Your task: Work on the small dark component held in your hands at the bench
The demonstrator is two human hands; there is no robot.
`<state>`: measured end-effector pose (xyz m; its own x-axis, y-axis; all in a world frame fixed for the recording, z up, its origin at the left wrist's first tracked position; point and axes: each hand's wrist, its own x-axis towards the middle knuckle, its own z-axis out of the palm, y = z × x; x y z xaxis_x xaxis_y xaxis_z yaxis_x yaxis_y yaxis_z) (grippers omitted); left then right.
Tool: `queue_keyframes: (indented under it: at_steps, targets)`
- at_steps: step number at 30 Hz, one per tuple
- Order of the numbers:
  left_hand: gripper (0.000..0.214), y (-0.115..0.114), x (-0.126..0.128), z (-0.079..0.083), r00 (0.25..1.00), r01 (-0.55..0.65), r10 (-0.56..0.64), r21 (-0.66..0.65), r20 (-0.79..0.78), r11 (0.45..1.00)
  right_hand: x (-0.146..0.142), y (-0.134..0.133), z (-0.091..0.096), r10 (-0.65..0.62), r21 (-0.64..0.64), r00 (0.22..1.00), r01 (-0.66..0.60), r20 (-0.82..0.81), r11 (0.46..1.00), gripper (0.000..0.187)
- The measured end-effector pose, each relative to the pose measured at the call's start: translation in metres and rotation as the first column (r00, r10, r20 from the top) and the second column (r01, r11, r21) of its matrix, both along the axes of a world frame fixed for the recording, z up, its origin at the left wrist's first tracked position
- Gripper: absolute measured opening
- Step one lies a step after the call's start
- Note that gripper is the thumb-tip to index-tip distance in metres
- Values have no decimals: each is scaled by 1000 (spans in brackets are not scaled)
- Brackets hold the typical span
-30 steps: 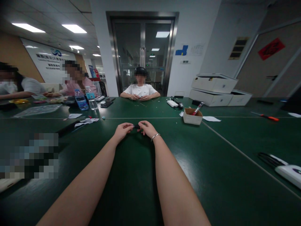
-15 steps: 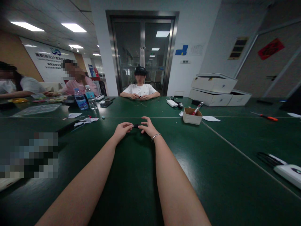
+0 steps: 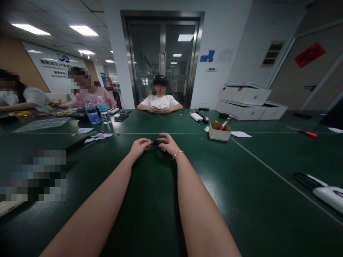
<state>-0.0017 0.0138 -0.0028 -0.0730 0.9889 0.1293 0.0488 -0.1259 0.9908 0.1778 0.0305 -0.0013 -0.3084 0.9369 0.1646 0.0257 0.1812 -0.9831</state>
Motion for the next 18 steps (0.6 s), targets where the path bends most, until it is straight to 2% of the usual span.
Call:
queue_keyframes:
  at_steps: [2,5,7,12,18]
  targets:
    - [16,0,0,1,1000,-2,3,-6,1,1000,0,1,0,-14,0,1000,14,-18,1000,52]
    - [17,-1,1,2,1000,-20,20,-13,3,1000,-1,2,-2,-9,-15,999,9,36,1000,34]
    - [19,-1,1,2,1000,-20,20,-14,-1,1000,-1,4,-4,16,-6,998,-16,68,1000,28]
    - [28,3,-2,-4,999,7,-7,-9,-51,1000,1,6,-7,44,25,999,-45,31,999,27]
    - [39,5,-3,-9,976,-8,13,24,-216,1000,1,6,-8,34,2,999,-34,16,999,26]
